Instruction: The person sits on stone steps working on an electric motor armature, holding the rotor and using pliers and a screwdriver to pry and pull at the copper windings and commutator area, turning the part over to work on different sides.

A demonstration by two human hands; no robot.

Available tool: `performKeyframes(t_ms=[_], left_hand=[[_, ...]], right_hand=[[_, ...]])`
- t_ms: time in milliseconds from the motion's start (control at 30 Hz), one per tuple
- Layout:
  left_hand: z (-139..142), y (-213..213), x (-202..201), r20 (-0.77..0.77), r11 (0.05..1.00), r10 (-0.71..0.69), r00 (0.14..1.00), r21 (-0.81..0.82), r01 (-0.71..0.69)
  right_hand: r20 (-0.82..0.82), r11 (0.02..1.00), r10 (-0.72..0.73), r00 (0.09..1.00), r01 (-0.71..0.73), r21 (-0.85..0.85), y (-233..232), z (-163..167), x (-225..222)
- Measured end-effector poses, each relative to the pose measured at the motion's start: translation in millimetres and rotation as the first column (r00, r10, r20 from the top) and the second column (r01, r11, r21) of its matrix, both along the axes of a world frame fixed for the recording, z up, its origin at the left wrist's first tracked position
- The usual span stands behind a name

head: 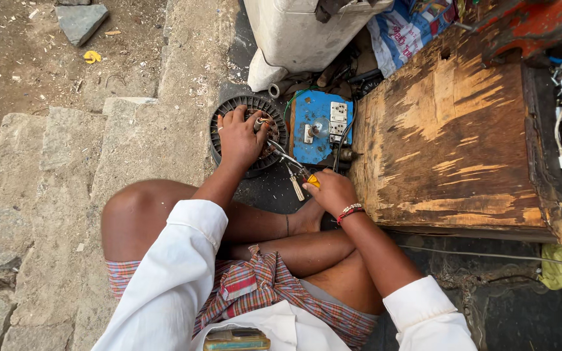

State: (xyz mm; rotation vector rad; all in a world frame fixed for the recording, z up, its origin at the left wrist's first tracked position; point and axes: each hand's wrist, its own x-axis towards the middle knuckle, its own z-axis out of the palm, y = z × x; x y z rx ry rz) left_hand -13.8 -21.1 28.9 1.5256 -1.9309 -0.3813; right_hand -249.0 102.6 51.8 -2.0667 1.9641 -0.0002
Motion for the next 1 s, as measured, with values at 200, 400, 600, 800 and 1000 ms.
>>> performKeyframes(t_ms=[200, 400, 600, 800, 1000], left_hand=[[-8.6, -2.3, 2.7, -0.002, 1.0, 0.001, 1.0, -0.004, -0.001], [-14.3, -5.0, 3.8, 0.0, 1.0, 0.002, 1.0, 0.017, -0.002], [-18.1, -6.7, 5.3, 0.007, 0.998, -0.011, 1.0, 0.054, 0.011], [-19.9, -5.8, 6.2, -0.019, 0.999, -0.015, 1.0, 0.048, 0.016], [-18.5, -5.3, 9.5, -0.04, 0.999, -0.014, 0.999, 0.046, 0.016]], right_hand=[[0.025, 0.988, -0.054, 0.998, 0.05, 0.143, -7.0, 9.0, 1.5], [0.418, 0.847, -0.385, 0.823, 0.135, 0.514, -14.3, 13.5, -2.0], [0.452, 0.804, -0.45, 0.77, 0.128, 0.581, -23.2, 20.0, -0.5], [0.429, 0.896, -0.272, 0.862, 0.064, 0.44, -33.1, 24.0, -13.2], [0.551, 0.962, -0.124, 0.825, -0.037, 0.272, -30.0, -2.1, -14.9]])
